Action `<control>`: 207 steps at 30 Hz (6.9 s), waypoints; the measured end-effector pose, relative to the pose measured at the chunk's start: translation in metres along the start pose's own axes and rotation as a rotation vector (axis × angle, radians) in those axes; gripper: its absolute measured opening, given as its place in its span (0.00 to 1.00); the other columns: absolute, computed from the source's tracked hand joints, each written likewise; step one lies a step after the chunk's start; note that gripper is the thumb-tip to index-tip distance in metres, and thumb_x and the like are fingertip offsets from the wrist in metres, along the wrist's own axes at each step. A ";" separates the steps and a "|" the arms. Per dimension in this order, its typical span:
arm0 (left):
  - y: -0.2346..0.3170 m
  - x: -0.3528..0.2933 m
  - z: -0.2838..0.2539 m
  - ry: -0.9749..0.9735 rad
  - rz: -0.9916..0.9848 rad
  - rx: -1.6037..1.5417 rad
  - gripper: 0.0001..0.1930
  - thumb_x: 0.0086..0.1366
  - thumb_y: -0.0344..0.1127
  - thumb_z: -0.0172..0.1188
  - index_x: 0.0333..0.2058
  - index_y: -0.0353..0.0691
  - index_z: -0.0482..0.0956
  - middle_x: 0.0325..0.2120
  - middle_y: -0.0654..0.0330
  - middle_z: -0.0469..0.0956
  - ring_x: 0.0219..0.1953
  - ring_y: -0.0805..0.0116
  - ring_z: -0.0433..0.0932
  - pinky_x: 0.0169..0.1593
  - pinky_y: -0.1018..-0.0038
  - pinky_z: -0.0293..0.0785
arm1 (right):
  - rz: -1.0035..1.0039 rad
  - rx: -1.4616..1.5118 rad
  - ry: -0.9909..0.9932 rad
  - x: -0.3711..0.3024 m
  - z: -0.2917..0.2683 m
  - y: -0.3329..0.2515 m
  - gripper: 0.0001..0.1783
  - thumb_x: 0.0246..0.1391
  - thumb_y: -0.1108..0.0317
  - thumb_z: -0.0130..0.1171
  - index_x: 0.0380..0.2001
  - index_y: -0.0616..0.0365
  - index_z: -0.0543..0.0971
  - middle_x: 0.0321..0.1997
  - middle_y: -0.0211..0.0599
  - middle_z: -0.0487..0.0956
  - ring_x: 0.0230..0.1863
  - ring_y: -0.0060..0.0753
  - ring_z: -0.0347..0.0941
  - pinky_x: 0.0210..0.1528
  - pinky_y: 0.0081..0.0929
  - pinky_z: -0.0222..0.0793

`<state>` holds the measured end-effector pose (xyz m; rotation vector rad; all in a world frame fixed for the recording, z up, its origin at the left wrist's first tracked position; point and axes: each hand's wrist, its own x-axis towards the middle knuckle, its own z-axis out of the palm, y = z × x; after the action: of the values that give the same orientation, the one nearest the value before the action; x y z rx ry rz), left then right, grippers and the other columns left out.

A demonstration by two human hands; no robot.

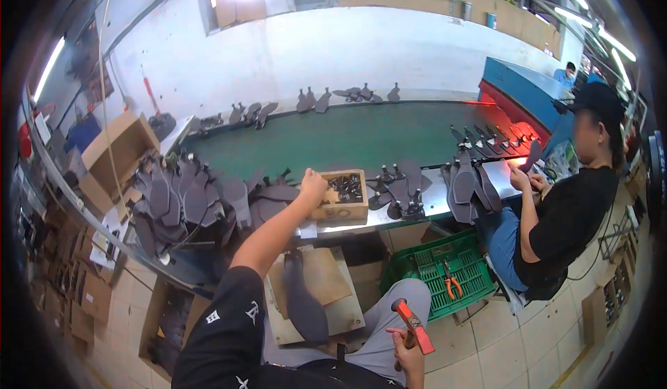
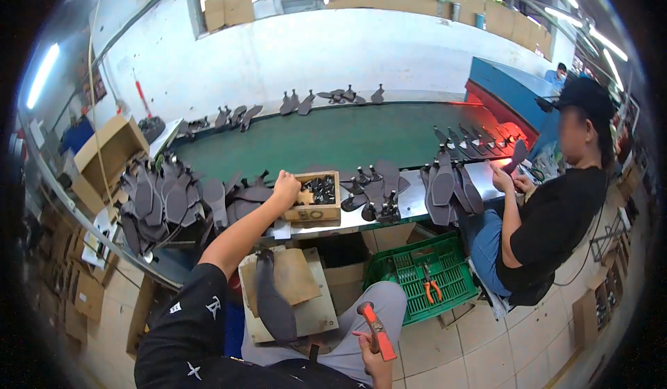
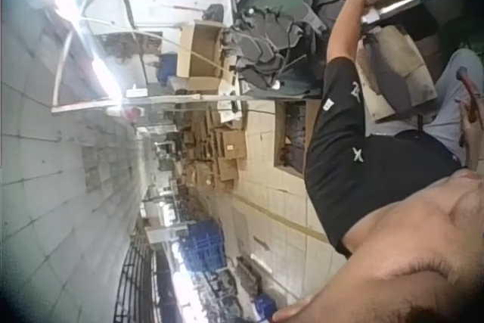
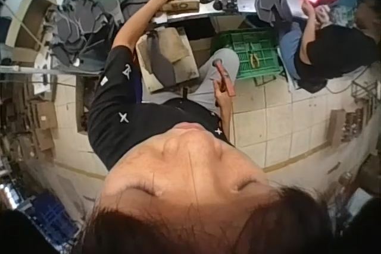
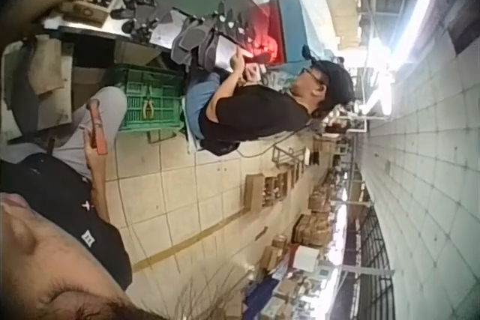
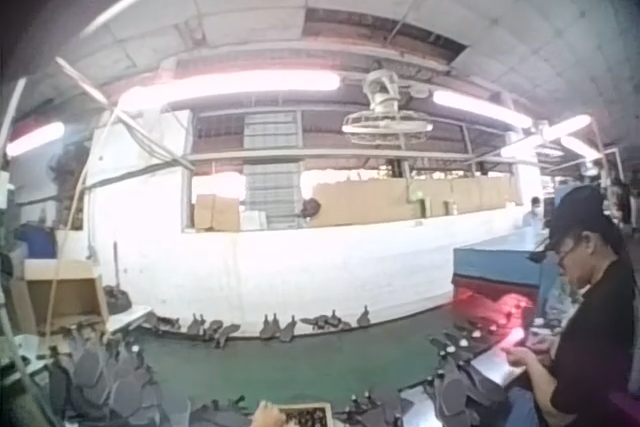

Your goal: Assembling and preparing shoe components using a hammer and pliers.

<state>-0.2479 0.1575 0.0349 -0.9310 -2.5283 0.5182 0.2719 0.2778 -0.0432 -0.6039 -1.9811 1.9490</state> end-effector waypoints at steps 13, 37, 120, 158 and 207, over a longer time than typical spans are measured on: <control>0.047 -0.216 -0.248 0.056 -0.260 -2.233 0.09 0.65 0.27 0.61 0.43 0.32 0.79 0.33 0.54 0.84 0.15 0.83 0.69 0.16 0.84 0.63 | -0.191 0.339 -0.169 0.039 0.014 -0.151 0.10 0.60 0.72 0.59 0.44 0.64 0.80 0.29 0.39 0.82 0.17 0.12 0.63 0.20 0.14 0.59; 0.007 -0.281 -0.086 0.437 -0.523 -1.044 0.23 0.55 0.43 0.70 0.47 0.38 0.79 0.43 0.53 0.81 0.51 0.54 0.77 0.49 0.63 0.69 | -0.290 -0.050 -0.465 0.106 0.156 -0.161 0.09 0.52 0.77 0.66 0.38 0.64 0.82 0.40 0.39 0.82 0.25 0.12 0.70 0.23 0.12 0.61; 0.022 -0.309 -0.084 0.421 -0.268 -1.088 0.10 0.59 0.37 0.65 0.39 0.44 0.85 0.45 0.65 0.83 0.60 0.62 0.73 0.65 0.49 0.54 | -0.613 -0.529 -0.302 0.069 0.143 -0.186 0.05 0.59 0.76 0.58 0.38 0.66 0.79 0.25 0.44 0.77 0.22 0.38 0.74 0.26 0.29 0.69; 0.023 -0.317 -0.173 -0.340 -0.151 -2.234 0.13 0.69 0.39 0.60 0.46 0.36 0.77 0.34 0.70 0.77 0.36 0.84 0.72 0.40 0.81 0.70 | -0.319 -0.451 -0.299 0.152 0.026 -0.189 0.10 0.63 0.67 0.55 0.34 0.64 0.79 0.25 0.31 0.78 0.22 0.16 0.71 0.25 0.16 0.66; 0.014 -0.301 -0.228 0.718 -0.618 -1.344 0.06 0.67 0.27 0.57 0.41 0.33 0.76 0.35 0.57 0.77 0.36 0.68 0.79 0.38 0.75 0.76 | -1.105 -0.878 -0.122 0.112 0.155 -0.133 0.35 0.57 0.43 0.60 0.54 0.63 0.69 0.52 0.47 0.75 0.35 0.46 0.79 0.38 0.36 0.75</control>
<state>0.0797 0.0105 0.1527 -0.4172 -2.0268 -1.5472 0.0873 0.1979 0.0743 0.4392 -2.3796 0.4528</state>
